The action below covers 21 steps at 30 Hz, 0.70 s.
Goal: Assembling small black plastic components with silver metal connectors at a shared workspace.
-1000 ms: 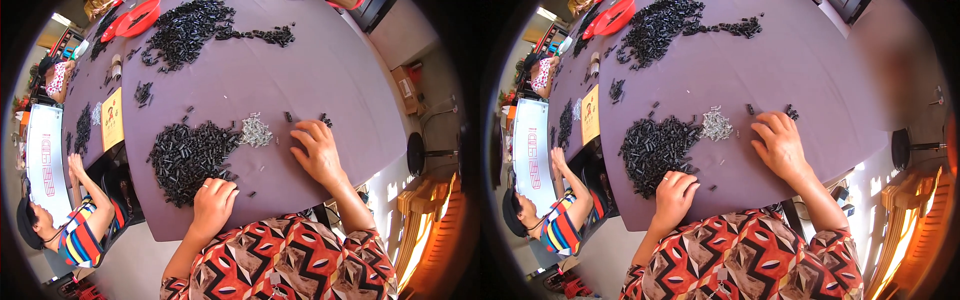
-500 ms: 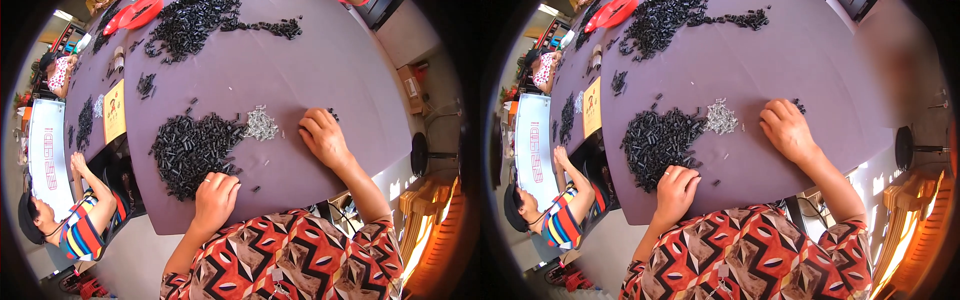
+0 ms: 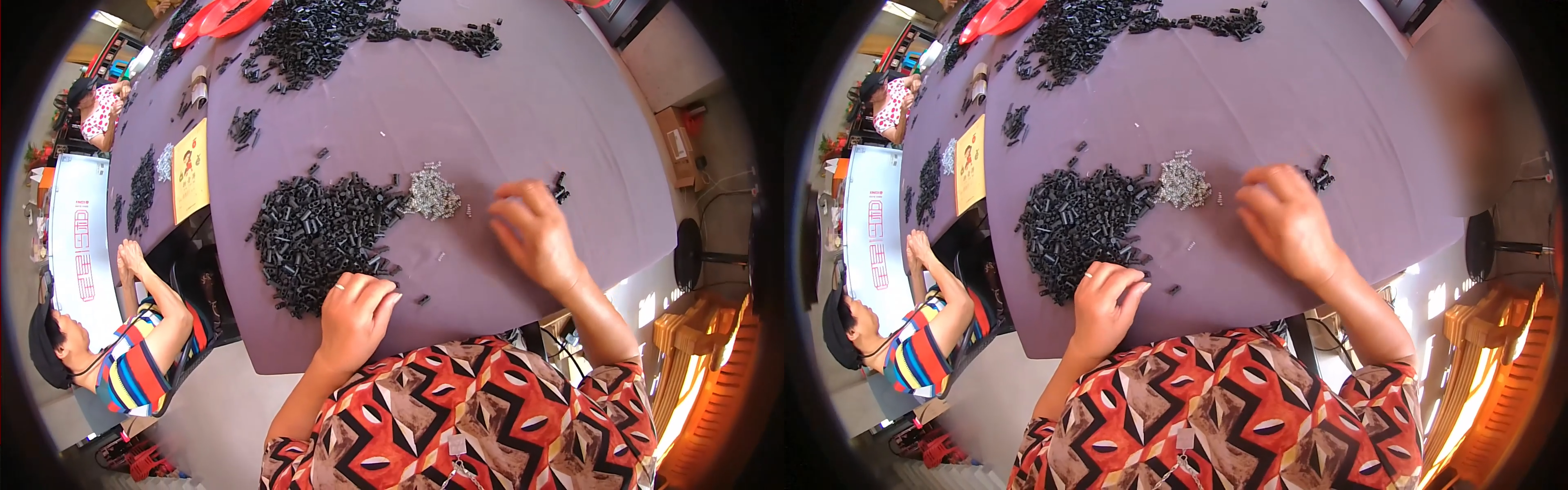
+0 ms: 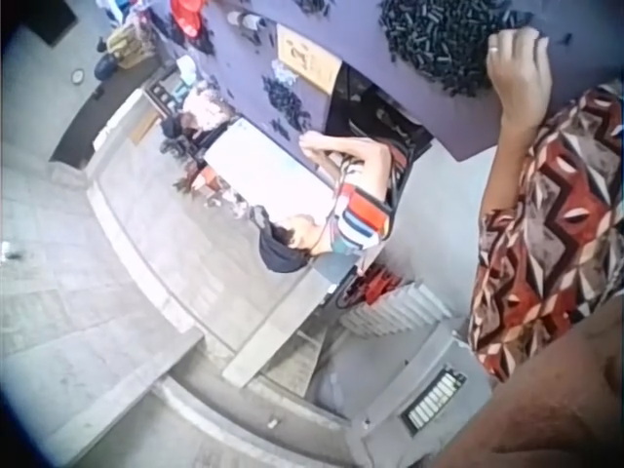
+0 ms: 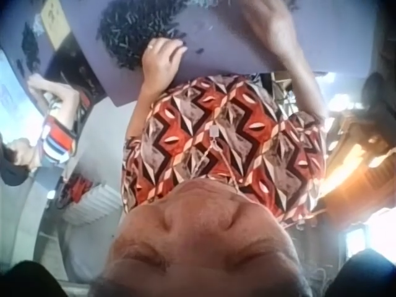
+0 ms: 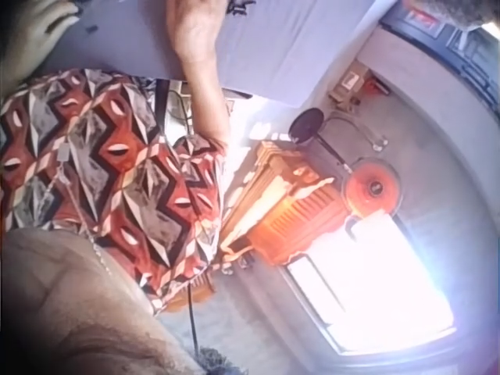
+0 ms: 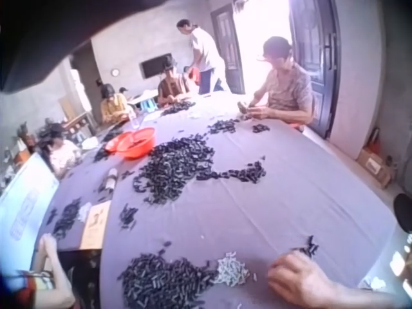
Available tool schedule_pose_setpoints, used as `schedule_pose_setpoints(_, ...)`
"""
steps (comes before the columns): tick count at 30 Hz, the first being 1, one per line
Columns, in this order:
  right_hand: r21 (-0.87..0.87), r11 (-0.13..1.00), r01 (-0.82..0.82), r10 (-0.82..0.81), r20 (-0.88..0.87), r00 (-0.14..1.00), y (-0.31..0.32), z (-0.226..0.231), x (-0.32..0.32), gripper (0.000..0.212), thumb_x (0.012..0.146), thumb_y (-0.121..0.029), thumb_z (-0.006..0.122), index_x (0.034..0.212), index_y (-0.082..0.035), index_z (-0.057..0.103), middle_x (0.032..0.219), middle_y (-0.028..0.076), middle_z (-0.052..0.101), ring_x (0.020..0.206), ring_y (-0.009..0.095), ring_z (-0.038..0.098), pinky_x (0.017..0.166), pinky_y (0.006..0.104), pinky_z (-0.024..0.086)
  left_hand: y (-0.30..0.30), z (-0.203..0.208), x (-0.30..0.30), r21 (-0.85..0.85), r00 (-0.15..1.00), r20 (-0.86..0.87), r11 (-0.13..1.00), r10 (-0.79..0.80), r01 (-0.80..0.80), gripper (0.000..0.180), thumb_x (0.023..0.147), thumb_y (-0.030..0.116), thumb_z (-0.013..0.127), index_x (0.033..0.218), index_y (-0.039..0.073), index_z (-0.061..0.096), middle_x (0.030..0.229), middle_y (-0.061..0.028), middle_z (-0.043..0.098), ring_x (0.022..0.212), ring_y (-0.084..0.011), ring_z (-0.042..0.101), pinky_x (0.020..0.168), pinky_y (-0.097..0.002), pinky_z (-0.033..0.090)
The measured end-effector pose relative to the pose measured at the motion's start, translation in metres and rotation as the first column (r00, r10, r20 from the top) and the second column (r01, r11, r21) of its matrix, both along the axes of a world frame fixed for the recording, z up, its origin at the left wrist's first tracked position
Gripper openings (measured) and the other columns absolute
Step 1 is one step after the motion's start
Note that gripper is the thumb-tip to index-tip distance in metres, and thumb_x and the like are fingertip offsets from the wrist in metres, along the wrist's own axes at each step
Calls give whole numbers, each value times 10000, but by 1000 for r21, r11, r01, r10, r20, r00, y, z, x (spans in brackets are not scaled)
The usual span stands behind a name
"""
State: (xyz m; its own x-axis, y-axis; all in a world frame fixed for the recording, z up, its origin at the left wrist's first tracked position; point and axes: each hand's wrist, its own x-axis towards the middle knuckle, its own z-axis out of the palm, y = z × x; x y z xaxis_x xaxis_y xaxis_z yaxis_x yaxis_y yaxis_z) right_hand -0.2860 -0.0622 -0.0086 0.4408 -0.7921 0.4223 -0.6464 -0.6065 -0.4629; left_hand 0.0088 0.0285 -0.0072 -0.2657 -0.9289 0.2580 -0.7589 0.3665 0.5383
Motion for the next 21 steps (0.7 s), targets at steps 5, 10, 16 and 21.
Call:
schedule_pose_setpoints(5,149,947,-284,272,93,958,11,-1,41,196,788,-51,770,968,-47,692,1015,102,629,930,320,631,803,420,543,1,2,-13,47,984,-62,984,-167,170,184,822,141,804,946,59,694,883,-72,645,810,-294,624,693,-403,515)
schedule_pose_setpoints(10,182,928,-324,325,26,945,12,-11,51,196,767,-58,770,920,-63,648,938,94,592,877,302,616,746,418,539,2,-5,-18,84,968,27,965,-251,248,163,831,118,763,962,68,679,905,-70,606,844,-279,605,703,-385,500)
schedule_pose_setpoints(16,223,938,-266,246,114,963,12,-5,56,134,827,-76,716,835,-56,584,914,108,594,875,321,629,722,432,537,-6,1,-16,46,992,-50,991,-120,122,135,862,72,731,979,54,665,925,-90,632,868,-307,617,729,-416,506)
schedule_pose_setpoints(21,363,876,-318,221,284,933,0,3,63,93,862,-42,696,904,-24,615,895,146,614,814,377,643,701,463,521,-22,4,-11,8,999,-29,1000,-23,23,141,838,-5,737,955,28,668,941,-123,650,866,-327,625,776,-411,510)
